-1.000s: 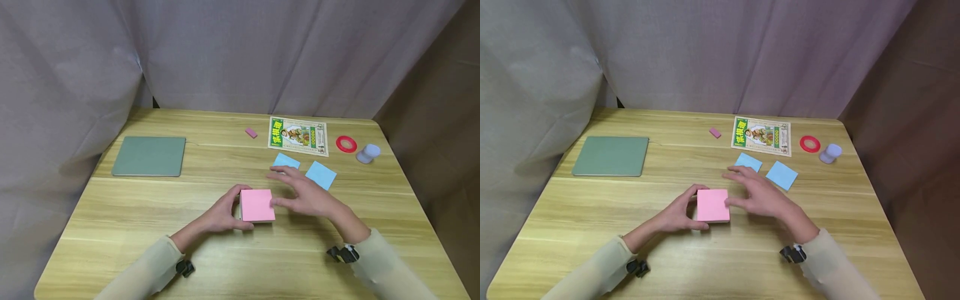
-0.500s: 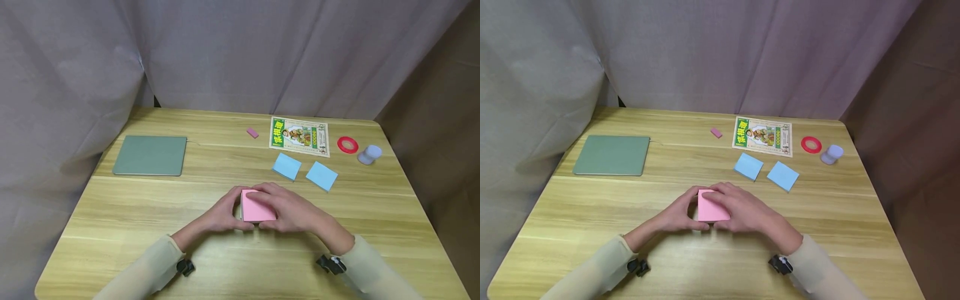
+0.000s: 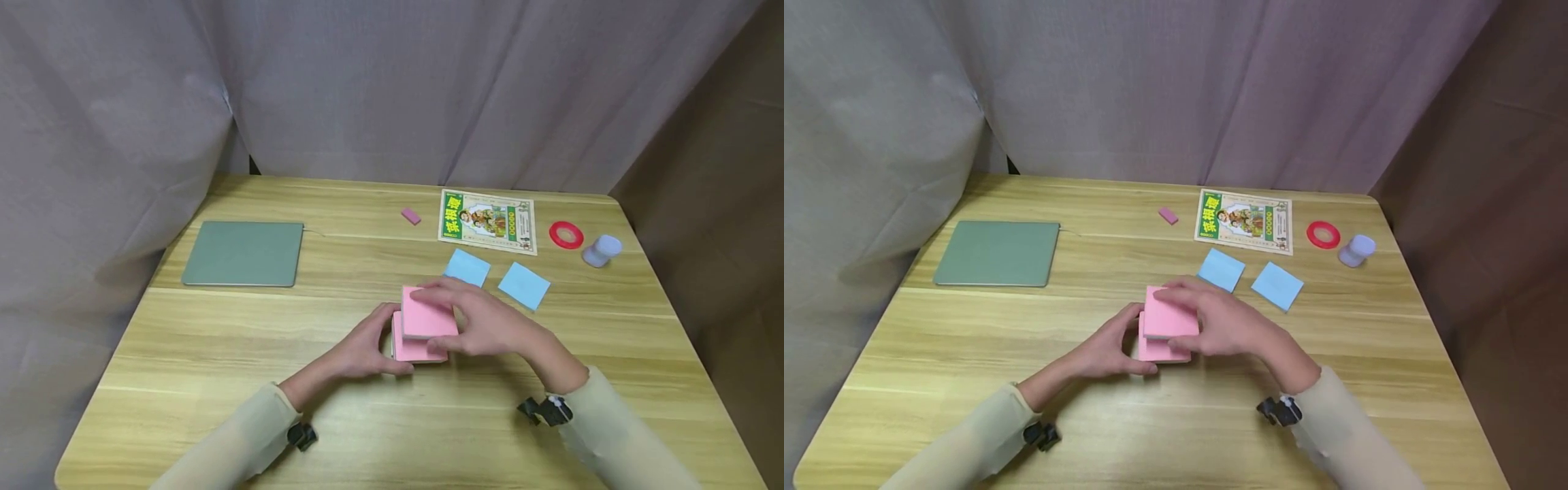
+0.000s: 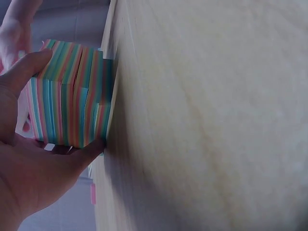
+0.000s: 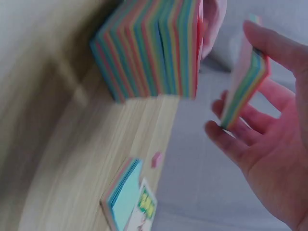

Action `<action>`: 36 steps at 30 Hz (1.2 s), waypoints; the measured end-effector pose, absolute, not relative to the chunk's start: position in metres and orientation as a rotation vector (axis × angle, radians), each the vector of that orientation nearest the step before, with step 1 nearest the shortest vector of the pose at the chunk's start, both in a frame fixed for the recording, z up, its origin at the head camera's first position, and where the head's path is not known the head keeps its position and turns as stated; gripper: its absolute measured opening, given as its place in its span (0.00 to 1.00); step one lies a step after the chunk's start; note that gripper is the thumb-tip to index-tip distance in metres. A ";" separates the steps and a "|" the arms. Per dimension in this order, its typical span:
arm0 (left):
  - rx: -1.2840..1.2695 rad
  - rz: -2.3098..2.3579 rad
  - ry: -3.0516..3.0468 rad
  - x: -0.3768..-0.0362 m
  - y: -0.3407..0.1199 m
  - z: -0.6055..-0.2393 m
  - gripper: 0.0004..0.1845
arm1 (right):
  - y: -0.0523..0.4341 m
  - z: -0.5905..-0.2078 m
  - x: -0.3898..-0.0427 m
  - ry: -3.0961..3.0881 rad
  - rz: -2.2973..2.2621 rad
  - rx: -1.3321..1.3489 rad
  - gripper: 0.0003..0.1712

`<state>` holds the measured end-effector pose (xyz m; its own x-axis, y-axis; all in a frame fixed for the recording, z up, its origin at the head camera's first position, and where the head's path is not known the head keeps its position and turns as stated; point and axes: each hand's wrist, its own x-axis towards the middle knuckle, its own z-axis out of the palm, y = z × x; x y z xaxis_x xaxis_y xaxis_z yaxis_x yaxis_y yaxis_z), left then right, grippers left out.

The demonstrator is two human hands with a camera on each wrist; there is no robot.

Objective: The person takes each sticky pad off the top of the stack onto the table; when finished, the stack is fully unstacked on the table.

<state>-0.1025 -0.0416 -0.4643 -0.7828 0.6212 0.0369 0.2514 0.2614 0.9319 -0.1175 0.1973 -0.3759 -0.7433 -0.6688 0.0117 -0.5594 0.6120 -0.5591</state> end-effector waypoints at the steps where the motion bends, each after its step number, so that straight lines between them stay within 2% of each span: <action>1: 0.799 1.528 2.203 -0.103 -0.042 -0.464 0.49 | 0.199 -0.377 -0.124 2.660 -0.835 -0.997 0.42; 11: 0.777 1.483 2.234 -0.103 -0.042 -0.464 0.48 | 0.195 -0.424 -0.204 2.869 -0.784 -0.797 0.42; 17: 0.794 1.474 2.245 -0.105 -0.041 -0.465 0.48 | 0.184 -0.450 -0.233 2.863 -0.697 -0.738 0.42; 26: 0.806 1.464 2.258 -0.104 -0.042 -0.465 0.48 | 0.175 -0.458 -0.241 2.819 -0.584 -0.743 0.40; 36: 0.790 1.473 2.255 -0.102 -0.041 -0.464 0.48 | 0.179 -0.434 -0.220 2.793 -0.647 -0.795 0.36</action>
